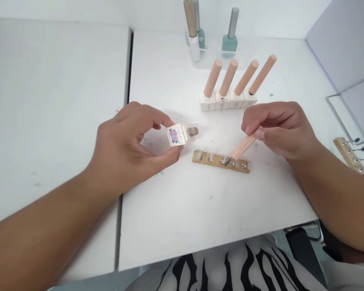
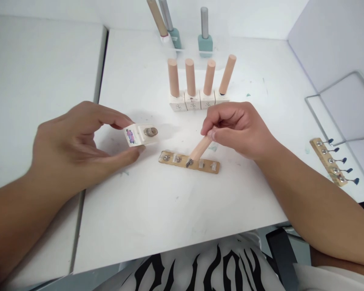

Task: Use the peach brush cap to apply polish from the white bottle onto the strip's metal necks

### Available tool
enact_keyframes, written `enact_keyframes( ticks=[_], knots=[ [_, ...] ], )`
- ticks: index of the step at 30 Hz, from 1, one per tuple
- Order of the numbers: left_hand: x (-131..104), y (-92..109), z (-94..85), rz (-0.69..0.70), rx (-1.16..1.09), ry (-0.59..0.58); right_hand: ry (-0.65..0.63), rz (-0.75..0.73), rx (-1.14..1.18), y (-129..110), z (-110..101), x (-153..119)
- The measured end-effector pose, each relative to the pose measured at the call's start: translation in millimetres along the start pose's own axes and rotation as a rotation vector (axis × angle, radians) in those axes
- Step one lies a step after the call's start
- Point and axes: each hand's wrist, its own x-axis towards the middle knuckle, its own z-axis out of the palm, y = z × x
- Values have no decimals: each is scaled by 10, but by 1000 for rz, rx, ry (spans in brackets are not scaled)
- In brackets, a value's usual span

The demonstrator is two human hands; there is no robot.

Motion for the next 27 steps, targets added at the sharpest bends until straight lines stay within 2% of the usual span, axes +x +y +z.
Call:
enact_keyframes(
  ticks=[16,22,27],
  knots=[
    [18,24,-25,10,3,-22,29,106,4,-49,44,26],
    [15,24,-15,1,16,-14,90,150,-38,-45,59,31],
    [16,35,-22,-6,12,-23,71,160,-39,-45,49,28]
  ],
)
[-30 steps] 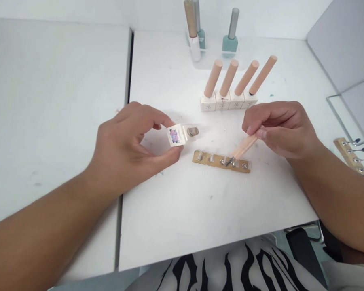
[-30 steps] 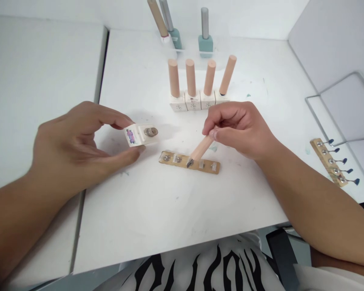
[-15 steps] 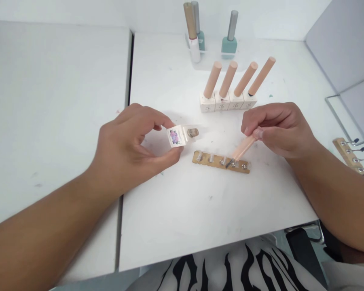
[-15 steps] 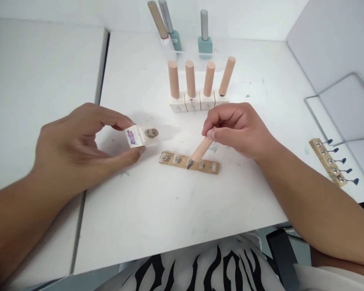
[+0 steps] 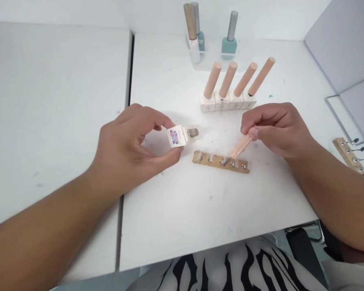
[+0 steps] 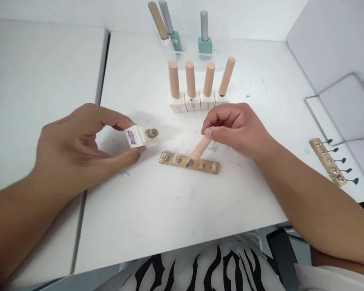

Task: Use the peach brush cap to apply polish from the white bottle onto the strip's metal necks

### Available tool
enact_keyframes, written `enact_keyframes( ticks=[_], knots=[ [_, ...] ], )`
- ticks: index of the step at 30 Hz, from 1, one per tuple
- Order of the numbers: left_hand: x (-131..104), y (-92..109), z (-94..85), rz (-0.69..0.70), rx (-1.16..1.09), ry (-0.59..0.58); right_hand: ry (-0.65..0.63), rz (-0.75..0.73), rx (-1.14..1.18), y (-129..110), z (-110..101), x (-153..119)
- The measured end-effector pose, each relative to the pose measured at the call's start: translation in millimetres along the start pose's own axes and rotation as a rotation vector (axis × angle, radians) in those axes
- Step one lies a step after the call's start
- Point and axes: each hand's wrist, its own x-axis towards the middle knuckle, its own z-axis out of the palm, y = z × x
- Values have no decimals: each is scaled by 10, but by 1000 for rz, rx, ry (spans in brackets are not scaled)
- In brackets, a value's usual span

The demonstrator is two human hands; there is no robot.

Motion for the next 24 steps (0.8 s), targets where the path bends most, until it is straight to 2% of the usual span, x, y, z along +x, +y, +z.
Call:
enact_keyframes(
  ticks=[8,16,24],
  knots=[
    [-1,-1,11,5,-19,9,15,10,-7,-12,-6,1],
    [-1,-28,7,32,-24,7,45,5,130,-4,-31,19],
    [2,37,0,-11,-27,-33,158,-85,140,42,-29,24]
  ],
)
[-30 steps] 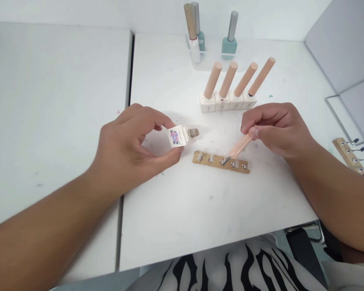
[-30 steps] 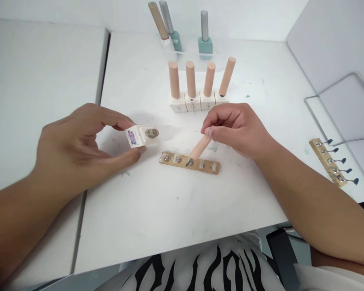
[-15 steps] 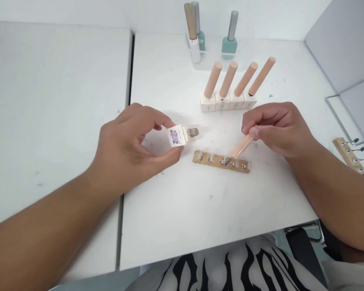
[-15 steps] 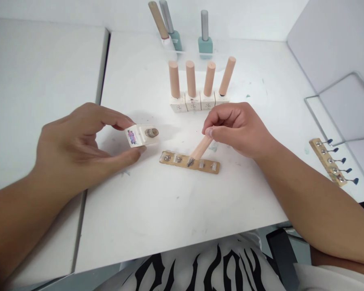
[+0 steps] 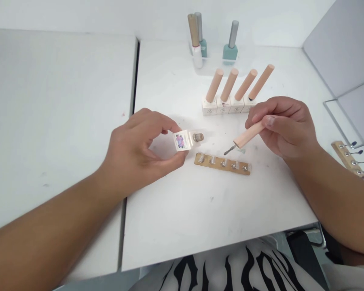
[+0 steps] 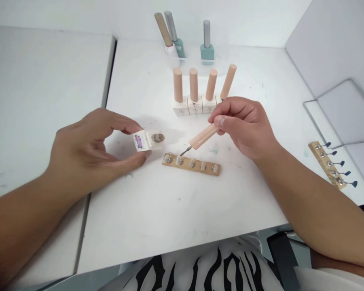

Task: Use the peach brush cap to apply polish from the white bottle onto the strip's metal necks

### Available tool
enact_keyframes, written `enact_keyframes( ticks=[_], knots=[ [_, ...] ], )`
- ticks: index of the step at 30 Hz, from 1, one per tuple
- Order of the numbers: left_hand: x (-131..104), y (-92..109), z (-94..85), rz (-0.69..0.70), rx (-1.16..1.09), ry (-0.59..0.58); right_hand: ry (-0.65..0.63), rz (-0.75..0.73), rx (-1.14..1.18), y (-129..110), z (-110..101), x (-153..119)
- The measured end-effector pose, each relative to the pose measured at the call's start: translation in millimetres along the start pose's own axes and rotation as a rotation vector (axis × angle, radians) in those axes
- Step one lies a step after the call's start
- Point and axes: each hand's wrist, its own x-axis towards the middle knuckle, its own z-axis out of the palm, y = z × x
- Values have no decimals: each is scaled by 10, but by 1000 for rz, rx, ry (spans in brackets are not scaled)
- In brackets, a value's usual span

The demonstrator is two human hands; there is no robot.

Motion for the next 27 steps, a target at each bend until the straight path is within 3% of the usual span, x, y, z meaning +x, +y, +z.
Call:
enact_keyframes(
  ticks=[12,27],
  knots=[
    [16,-15,41,127,-9,15,167,-166,-40,3,108,-68],
    [31,-17,43,167,0,11,265,-165,-49,16,225,-91]
  ],
)
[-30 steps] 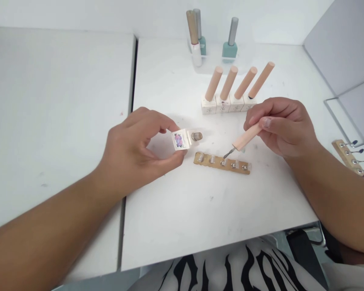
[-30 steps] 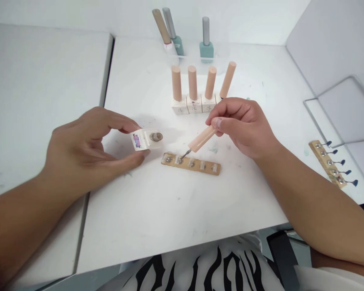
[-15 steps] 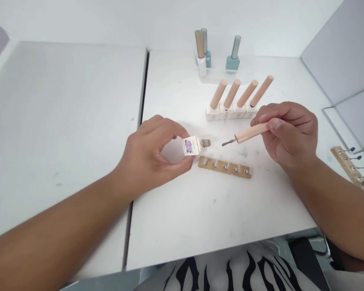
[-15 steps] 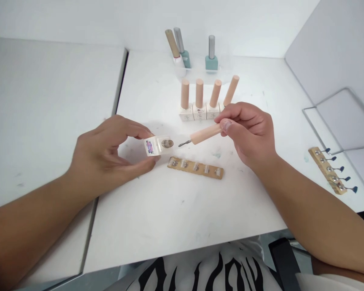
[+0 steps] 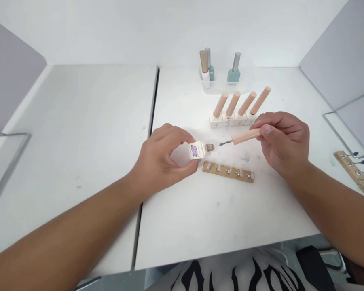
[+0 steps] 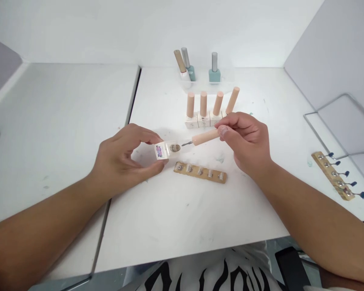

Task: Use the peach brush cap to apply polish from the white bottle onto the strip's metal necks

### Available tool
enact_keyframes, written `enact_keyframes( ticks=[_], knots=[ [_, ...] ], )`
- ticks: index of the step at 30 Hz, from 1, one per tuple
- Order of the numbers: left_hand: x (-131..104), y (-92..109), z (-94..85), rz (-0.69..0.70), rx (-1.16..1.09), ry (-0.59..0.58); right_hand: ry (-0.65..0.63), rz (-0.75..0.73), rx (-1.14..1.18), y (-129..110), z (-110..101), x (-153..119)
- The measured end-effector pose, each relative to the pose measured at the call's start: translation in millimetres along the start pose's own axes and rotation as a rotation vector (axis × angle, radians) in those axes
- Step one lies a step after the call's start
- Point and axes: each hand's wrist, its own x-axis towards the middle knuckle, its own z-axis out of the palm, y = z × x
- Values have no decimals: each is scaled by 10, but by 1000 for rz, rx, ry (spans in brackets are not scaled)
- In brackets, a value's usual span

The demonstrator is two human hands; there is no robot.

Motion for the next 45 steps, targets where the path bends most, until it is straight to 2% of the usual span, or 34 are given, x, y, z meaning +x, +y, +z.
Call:
enact_keyframes(
  ticks=[12,20,30,34,40,45],
  knots=[
    [9,-10,20,13,56,1,-73,-25,-213,90,61,-24],
    [35,-31,59,117,157,33,-178,-28,-356,36,173,-40],
    [23,-62,73,123,212,62,-209,6,-402,8,190,-12],
    [26,-59,76,134,235,71,-222,-55,-452,-4,186,-17],
    [29,-48,66,127,249,54,-185,-238,-500,-10,183,-16],
    [20,-56,68,125,236,62,-260,-368,-484,10,166,-4]
  ],
)
